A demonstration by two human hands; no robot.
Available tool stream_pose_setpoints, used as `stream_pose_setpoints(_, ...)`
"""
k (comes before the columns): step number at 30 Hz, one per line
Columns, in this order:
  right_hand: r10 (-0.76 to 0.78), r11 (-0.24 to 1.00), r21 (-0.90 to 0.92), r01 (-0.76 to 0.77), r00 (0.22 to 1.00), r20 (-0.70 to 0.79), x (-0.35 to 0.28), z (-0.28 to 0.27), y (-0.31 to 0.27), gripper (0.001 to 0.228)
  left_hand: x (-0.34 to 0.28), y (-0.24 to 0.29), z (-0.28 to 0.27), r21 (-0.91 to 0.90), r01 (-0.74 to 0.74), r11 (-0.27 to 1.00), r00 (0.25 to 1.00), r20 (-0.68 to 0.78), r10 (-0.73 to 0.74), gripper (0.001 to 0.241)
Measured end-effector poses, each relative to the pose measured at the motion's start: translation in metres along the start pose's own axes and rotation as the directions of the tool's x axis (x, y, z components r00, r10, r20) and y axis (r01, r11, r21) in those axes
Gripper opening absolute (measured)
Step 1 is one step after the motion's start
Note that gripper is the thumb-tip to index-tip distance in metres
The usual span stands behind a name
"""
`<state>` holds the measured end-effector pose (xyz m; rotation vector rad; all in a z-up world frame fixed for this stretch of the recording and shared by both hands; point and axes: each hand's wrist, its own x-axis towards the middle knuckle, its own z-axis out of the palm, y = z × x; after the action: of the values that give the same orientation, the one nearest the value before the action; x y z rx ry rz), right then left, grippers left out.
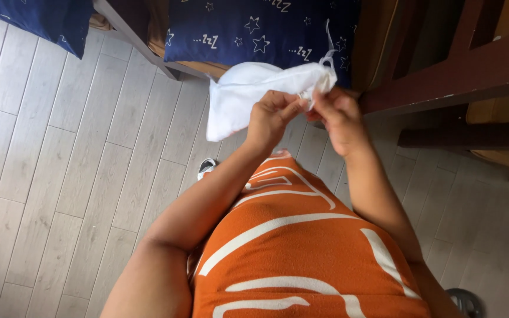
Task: The person holds a white pillowcase, turns it inside out, and then places a blue pillow with star patterns into it. They adjust the pillowcase to fit the pillow and smooth it out.
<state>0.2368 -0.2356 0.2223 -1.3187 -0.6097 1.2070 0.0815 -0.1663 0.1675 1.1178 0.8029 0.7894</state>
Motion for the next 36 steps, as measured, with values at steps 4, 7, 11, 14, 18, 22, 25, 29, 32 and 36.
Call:
stream_pose_setpoints(4,-0.123,0.989,-0.084,0.120,0.992,-0.032,0.008,-0.001,0.017,0.024,-0.027,0.031,-0.004,0.217,-0.149,0.965,0.989,0.009,0.151,0.020)
stream_pose_setpoints(7,-0.159,0.987,0.004,0.160,0.982,-0.102,0.011,0.002,0.020,0.026,-0.035,0.038,-0.015,0.279,-0.311,0.908,0.936,-0.073,0.343,0.016)
stream_pose_setpoints(11,-0.077,0.984,0.151,0.099,0.987,-0.143,0.016,0.005,0.017,0.023,-0.027,0.050,-0.021,0.492,-0.441,0.751,0.857,-0.018,0.515,0.030)
stream_pose_setpoints(14,-0.028,0.979,0.196,0.053,0.991,-0.129,0.012,0.010,0.021,0.022,-0.030,0.053,-0.017,0.593,-0.446,0.670,0.847,0.038,0.530,0.038)
stream_pose_setpoints(18,-0.065,0.968,0.234,0.093,0.990,-0.124,0.012,0.012,0.016,0.021,-0.032,0.044,-0.018,0.585,-0.622,0.521,0.718,0.160,0.677,0.032)
stream_pose_setpoints(22,-0.091,0.964,0.239,0.117,0.989,-0.117,0.008,0.013,0.006,0.021,-0.032,0.032,-0.003,0.500,-0.688,0.526,0.691,0.230,0.685,0.028)
stream_pose_setpoints(25,-0.131,0.951,0.266,0.156,0.985,-0.109,0.010,0.009,0.002,0.022,-0.018,0.024,0.006,0.525,-0.613,0.591,0.750,0.151,0.644,0.036)
stream_pose_setpoints(29,-0.158,0.935,0.299,0.192,0.978,-0.134,0.009,0.002,-0.002,0.022,0.006,0.014,0.007,0.552,-0.500,0.667,0.832,0.094,0.546,0.041)
stream_pose_setpoints(32,-0.189,0.925,0.300,0.232,0.968,-0.167,0.014,-0.019,0.005,0.022,0.027,-0.008,-0.006,0.420,-0.478,0.771,0.876,0.159,0.456,0.028)
stream_pose_setpoints(36,-0.271,0.910,0.252,0.330,0.932,-0.242,0.013,-0.042,0.006,0.025,0.033,-0.006,-0.046,0.032,-0.266,0.964,0.920,0.307,0.243,0.012)
